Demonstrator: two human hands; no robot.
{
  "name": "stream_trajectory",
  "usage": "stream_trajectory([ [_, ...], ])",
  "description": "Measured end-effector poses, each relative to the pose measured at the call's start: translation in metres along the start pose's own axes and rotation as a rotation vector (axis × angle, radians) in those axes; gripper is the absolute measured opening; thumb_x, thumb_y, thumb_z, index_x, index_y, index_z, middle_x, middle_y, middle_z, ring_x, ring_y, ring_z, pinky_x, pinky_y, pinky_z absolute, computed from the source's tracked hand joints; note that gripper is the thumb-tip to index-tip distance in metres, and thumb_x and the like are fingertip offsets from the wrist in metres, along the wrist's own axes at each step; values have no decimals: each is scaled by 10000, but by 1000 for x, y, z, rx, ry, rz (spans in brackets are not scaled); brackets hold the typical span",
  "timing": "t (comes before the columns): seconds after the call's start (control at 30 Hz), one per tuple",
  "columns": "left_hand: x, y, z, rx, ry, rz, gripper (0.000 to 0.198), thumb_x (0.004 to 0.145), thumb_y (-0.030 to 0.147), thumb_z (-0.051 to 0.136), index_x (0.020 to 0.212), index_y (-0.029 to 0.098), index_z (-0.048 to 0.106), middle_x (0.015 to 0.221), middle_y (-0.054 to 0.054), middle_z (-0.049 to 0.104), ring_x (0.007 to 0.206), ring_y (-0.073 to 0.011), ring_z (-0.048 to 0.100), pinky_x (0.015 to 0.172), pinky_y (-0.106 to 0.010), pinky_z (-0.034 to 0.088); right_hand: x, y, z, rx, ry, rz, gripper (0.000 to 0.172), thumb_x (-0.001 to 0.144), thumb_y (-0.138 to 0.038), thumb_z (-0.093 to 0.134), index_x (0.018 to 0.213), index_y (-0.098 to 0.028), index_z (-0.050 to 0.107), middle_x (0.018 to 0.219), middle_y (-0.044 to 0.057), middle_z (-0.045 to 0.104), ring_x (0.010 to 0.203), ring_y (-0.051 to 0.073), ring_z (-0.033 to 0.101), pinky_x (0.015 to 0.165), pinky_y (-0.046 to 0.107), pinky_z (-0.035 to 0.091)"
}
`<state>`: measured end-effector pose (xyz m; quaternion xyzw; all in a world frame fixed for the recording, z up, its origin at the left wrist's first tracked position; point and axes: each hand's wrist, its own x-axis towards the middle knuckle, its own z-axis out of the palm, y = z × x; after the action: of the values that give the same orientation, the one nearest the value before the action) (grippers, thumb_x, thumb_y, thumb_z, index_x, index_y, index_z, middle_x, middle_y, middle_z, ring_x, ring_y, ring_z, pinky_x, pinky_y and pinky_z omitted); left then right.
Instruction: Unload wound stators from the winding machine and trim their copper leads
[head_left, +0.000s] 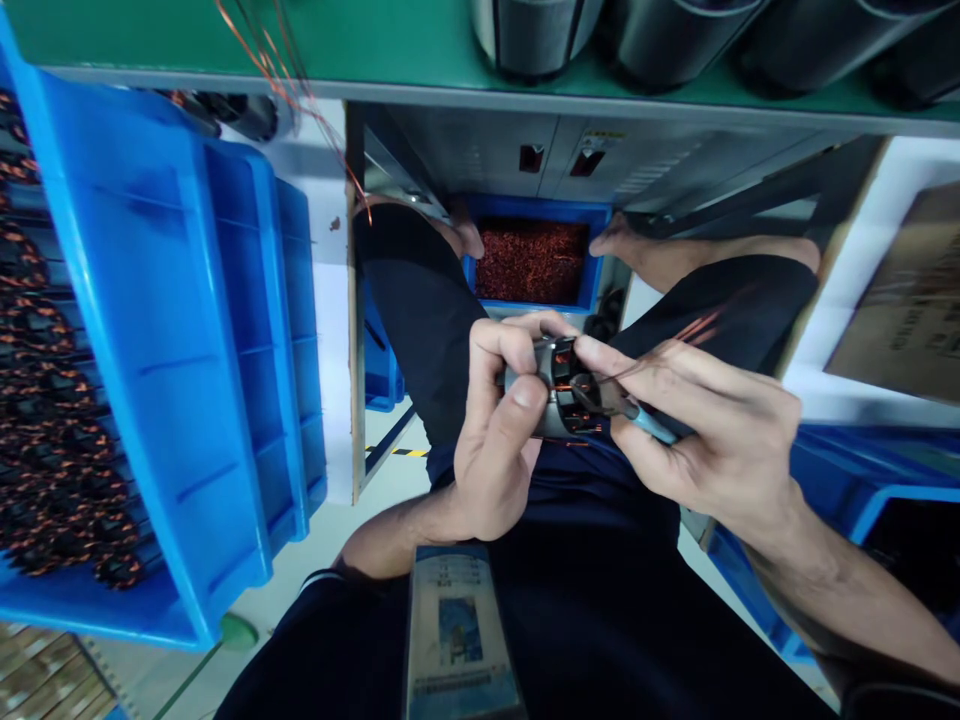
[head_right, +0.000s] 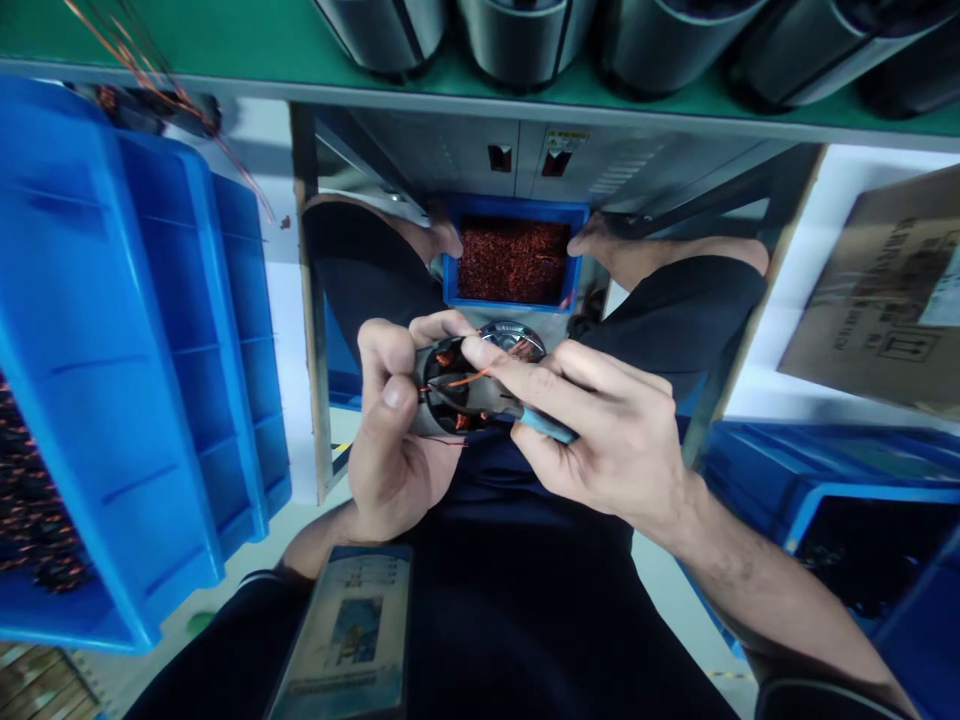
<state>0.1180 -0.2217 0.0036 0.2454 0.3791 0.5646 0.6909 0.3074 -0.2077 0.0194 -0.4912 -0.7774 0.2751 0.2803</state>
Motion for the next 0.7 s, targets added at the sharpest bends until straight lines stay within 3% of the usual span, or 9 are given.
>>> stream_trajectory([
  [0.1,1,-2,1,64,40,30,202,1074,452,704,1088,303,568,1313,-27,635,1273,-247,636,1249,-521,545,1,-3,0,38,4,50,632,962,-42,721,1527,-319,780,906,-14,699,735,138,656,766,283,613],
  [0.2,2,-1,3,59,66,17,198,1076,442,703,1076,304,561,1312,-31,631,1307,-248,614,1277,-528,510,2,-3,-1,17,16,18,679,975,-58,725,1587,-350,737,931,2,685,841,184,707,821,332,631],
  [0.3,2,-3,3,53,62,4,192,1081,440,703,1080,311,561,1299,-29,637,1303,-241,610,1268,-505,512,2,0,-1,2,11,-11,671,995,-88,750,1612,-351,718,967,11,731,849,190,730,840,339,644],
  [0.4,2,-8,2,38,63,13,190,1085,445,700,1086,310,566,1292,-26,642,1259,-231,630,1229,-479,542,0,5,4,37,1,12,640,996,-103,778,1580,-361,744,972,1,802,784,172,734,770,304,637],
  [0.57,3,-11,-5,-24,88,-50,205,1127,446,666,1144,305,518,1302,-36,639,1237,-224,687,1175,-449,586,4,12,11,220,3,146,484,996,-123,783,1439,-310,831,1207,42,889,873,200,815,852,328,674],
  [0.63,3,-8,-11,65,68,-26,191,1151,427,633,1205,308,494,1354,-48,627,1290,-226,668,1198,-459,562,7,12,10,280,-18,225,384,1025,-171,768,1379,-295,854,1067,23,876,731,167,756,732,303,639],
  [0.7,3,-6,-18,263,33,96,184,1162,393,607,1267,299,488,1406,-72,602,1332,-234,629,1217,-477,528,11,9,10,385,-83,252,310,1021,-242,808,1325,-276,859,846,-23,771,574,125,613,574,272,533],
])
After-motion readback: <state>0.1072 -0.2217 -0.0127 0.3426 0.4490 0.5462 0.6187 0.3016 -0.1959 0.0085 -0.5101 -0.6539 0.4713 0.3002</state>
